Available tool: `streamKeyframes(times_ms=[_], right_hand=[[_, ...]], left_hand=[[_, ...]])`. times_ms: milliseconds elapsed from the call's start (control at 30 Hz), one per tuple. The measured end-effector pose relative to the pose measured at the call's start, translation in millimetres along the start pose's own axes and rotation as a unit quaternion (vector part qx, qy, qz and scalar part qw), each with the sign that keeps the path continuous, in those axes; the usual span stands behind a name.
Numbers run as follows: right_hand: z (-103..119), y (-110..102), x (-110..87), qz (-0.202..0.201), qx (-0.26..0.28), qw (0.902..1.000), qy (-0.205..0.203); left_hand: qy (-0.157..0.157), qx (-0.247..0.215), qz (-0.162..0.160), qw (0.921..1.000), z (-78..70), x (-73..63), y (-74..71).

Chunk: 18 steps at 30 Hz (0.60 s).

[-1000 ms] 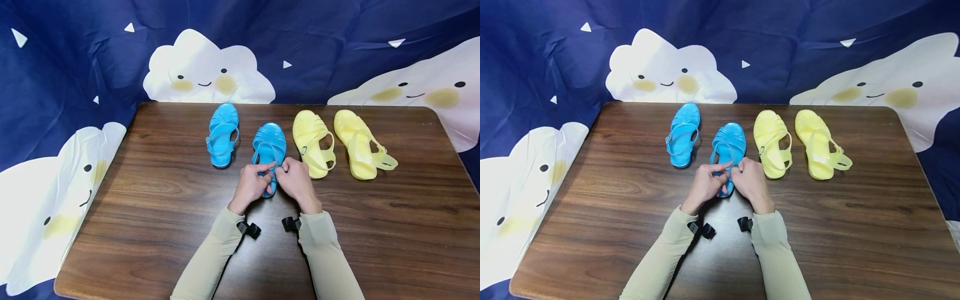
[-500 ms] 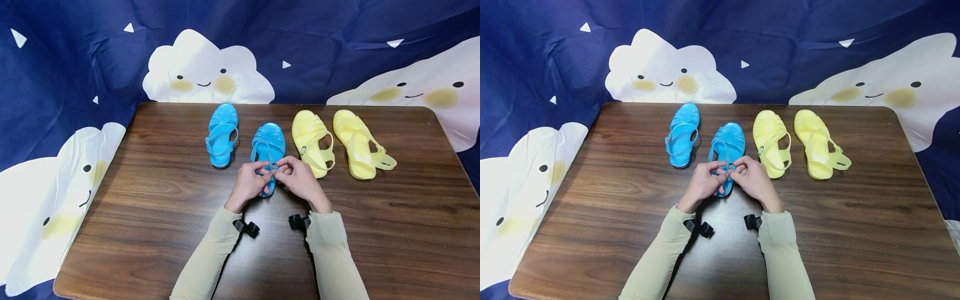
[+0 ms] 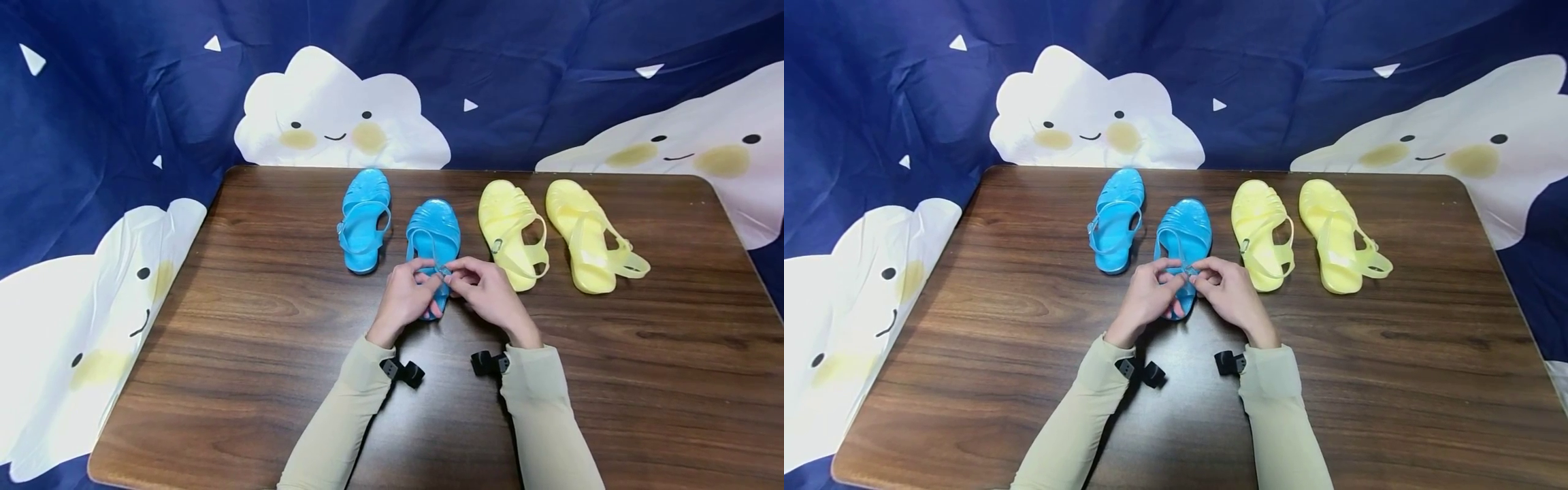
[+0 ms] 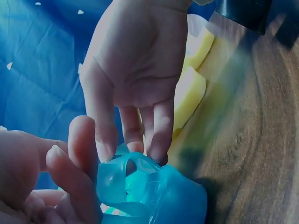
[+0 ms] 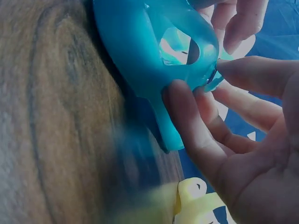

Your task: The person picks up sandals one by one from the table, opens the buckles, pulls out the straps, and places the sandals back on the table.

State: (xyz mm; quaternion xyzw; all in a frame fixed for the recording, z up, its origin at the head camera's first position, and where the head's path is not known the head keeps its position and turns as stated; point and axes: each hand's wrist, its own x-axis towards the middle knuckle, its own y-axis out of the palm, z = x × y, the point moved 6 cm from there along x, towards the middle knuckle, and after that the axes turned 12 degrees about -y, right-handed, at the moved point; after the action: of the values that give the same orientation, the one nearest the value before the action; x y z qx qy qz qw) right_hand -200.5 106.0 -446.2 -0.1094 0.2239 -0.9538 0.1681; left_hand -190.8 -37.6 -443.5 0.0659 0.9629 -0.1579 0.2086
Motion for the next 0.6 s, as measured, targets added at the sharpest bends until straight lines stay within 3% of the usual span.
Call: streamKeyframes(times_ms=[267, 467, 600], right_hand=[[1.8, -0.5, -0.3, 0.011, 0.004, 0.9999, -0.008], [9.8, -7.7, 1.7, -0.039, -0.065, 0.9962, -0.043], [12.6, -9.9, 1.6, -0.057, -0.078, 0.9937, -0.057]], left_hand=[[-0.036, -0.053, 0.011, 0.9979, 6.2, 5.0, -1.4], [-0.037, -0.056, 0.008, 0.9977, 9.6, 8.0, -3.4], [-0.031, -0.058, 0.009, 0.9978, 10.1, 8.9, -3.0]])
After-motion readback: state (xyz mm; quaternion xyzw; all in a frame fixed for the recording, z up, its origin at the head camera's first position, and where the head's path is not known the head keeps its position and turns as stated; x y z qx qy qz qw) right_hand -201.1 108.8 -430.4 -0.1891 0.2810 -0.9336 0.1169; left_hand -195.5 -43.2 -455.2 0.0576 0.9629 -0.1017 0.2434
